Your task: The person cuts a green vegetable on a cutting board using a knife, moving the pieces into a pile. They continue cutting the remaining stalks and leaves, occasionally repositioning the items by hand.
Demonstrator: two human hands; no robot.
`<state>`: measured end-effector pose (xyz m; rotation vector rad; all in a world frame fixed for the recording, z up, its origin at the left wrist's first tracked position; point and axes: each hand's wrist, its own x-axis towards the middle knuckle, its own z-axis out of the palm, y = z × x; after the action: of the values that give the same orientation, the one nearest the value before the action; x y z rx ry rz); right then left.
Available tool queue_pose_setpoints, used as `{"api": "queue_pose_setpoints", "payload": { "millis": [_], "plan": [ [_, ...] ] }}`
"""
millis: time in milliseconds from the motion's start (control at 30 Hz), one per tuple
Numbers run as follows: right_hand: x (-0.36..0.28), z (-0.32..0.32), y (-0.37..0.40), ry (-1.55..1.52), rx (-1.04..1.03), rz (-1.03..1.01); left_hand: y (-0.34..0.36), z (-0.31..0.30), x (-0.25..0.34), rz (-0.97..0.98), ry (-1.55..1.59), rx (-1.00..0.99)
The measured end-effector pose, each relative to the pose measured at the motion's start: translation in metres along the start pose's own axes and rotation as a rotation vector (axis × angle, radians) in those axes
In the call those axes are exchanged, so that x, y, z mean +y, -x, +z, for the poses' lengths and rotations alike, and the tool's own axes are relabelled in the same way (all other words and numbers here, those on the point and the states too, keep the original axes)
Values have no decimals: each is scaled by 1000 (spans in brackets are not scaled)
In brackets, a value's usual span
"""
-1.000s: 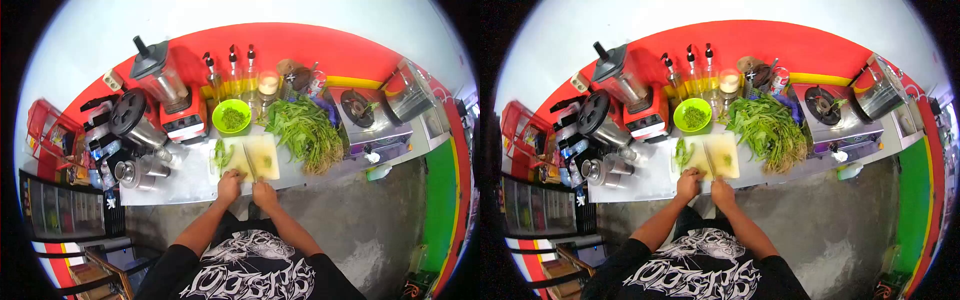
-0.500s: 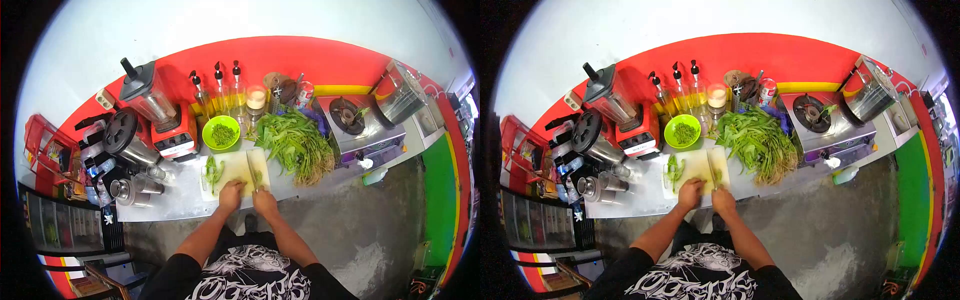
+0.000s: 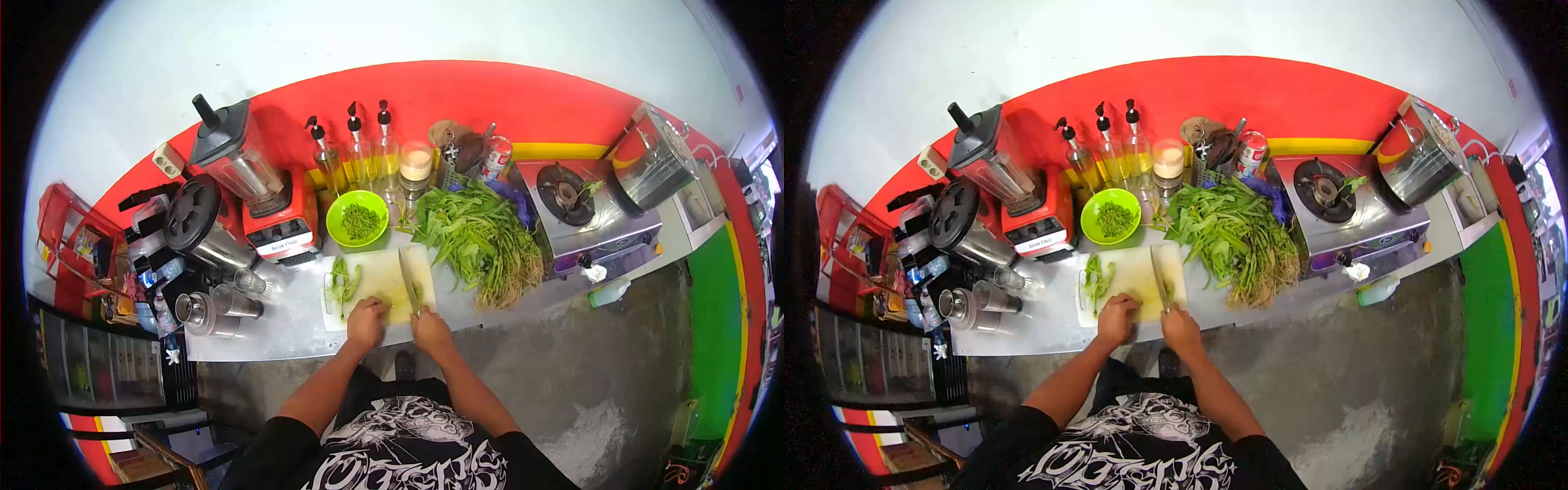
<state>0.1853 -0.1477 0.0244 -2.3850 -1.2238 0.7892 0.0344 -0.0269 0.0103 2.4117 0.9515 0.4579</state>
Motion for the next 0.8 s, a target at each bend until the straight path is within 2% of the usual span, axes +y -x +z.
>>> {"api": "queue_pose_setpoints", "payload": {
  "millis": [100,333,400,500,600,733,800],
  "plan": [
    [0,6,-4,-41,38,73,-1,7,-8,2,-14,-5],
    [2,6,-17,-18,29,78,0,7,-10,-2,-30,-6],
    [1,2,-19,12,-35,106,0,7,-11,21,-33,-18],
    [1,6,-20,-9,32,101,-2,6,-9,8,-32,-15],
    [-4,4,-21,-15,-1,147,-2,1,-5,16,-23,-32],
    [-3,1,-14,-1,-3,127,1,5,-10,-1,-23,-43],
    [-5,-1,-13,-21,-2,115,1,4,-12,59,-101,-48]
  ]
}}
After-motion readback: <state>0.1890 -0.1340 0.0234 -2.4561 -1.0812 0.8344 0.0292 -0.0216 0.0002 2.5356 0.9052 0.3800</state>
